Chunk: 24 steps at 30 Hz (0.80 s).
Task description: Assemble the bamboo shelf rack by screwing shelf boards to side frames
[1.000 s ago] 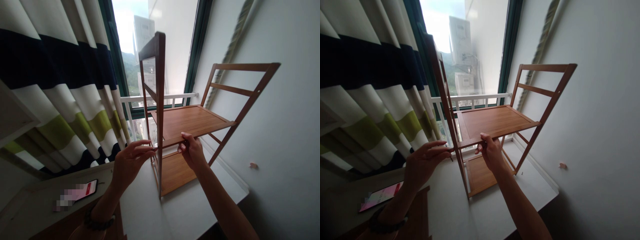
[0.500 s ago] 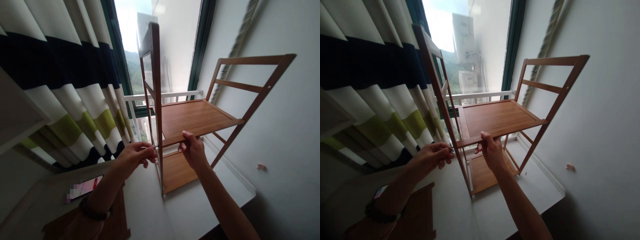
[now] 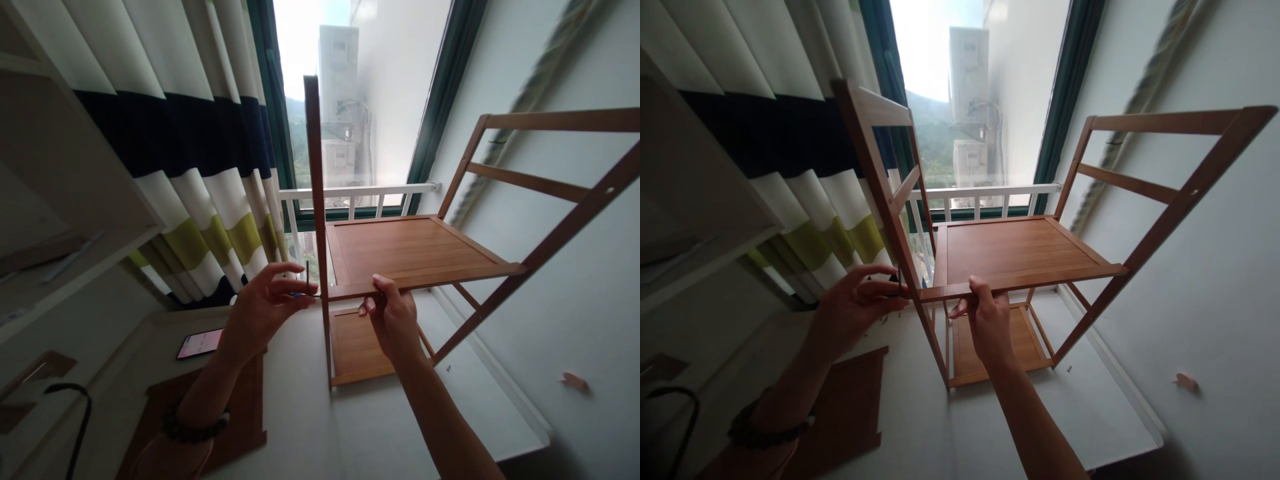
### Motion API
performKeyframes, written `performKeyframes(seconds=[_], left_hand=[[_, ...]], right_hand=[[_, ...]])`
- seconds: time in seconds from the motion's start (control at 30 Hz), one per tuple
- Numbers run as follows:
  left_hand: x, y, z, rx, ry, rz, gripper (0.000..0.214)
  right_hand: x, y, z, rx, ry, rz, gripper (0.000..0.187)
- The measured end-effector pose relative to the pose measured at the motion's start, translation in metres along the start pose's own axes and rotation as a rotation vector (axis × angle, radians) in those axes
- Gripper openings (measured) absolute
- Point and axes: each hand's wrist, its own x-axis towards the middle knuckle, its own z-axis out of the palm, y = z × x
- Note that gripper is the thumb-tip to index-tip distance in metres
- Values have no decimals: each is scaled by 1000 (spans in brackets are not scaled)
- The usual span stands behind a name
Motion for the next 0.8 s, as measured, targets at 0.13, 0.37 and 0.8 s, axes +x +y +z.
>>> performKeyframes(seconds=[0.13,0.37,0.8], left_hand=[[-10,-5,6,305,104,429,17],[-15,-17,8,410,182,639,26],[-11,-24,10,-286,30,0,16]], right_hand=[[-3,-1,-1,21,14,56,22],[0,-1,-2,-1,-41,10,21],[5,-6,3,-19,-29,20,24]])
